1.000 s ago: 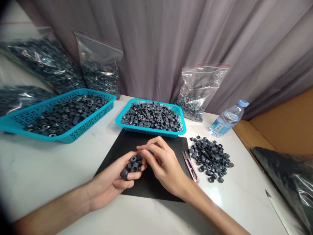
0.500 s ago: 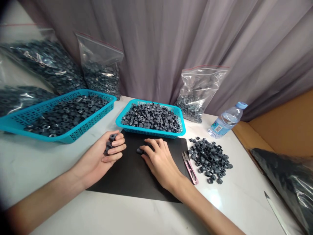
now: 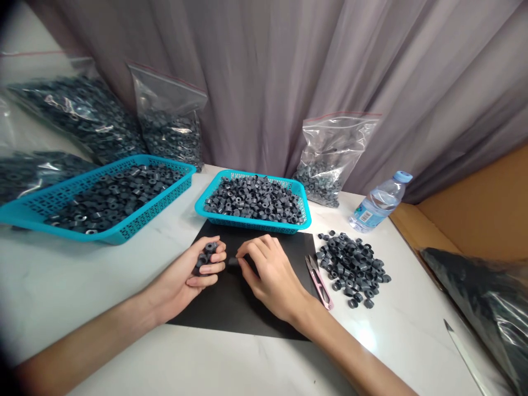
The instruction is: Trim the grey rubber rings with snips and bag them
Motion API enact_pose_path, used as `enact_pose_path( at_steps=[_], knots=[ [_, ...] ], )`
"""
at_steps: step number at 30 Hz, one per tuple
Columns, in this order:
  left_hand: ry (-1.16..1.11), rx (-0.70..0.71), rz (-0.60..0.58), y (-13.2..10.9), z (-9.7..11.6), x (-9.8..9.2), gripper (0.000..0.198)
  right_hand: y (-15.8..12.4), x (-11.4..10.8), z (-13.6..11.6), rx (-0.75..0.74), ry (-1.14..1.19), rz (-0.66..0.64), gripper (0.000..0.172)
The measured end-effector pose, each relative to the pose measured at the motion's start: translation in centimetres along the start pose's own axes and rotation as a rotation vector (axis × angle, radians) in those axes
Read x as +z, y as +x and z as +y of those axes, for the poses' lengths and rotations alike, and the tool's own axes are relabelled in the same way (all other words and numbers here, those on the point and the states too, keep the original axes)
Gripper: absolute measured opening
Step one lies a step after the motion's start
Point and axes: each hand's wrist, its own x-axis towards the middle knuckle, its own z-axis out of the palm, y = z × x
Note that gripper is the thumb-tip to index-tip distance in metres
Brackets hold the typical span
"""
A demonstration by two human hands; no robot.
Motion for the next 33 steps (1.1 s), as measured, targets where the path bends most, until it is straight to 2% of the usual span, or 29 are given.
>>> enact_pose_path(
  at_steps=[6,9,15,24,30,33],
  knots=[
    [0.068,-0.050,-0.012,-0.3,-1.0,0.0,0.027,-0.3,-0.6,-1.8,0.174,0.265,0.144,0.007],
    [0.104,-0.078,-0.022,-0.5,-1.6,0.1,0.025,-0.3,-0.3,-2.4,0.166,0.302,0.141,0.008],
    [0.171,-0.090,-0.020,-0.8,-2.1,0.3,0.025,-0.4,-0.1,-2.2,0.141,0.208,0.099,0.010],
    [0.279,-0.053,-0.010,-1.3,-2.0,0.8,0.013,-0.4,-1.0,-2.0,0.097,0.096,0.041,0.010],
    [0.396,-0.021,-0.040,-1.1,-2.0,0.5,0.021,-0.2,-1.5,-1.8,0.048,-0.074,-0.012,0.010],
    [0.438,-0.010,-0.065,-1.0,-2.2,0.3,0.020,-0.3,-1.6,-1.8,0.045,-0.079,-0.041,0.010]
  ],
)
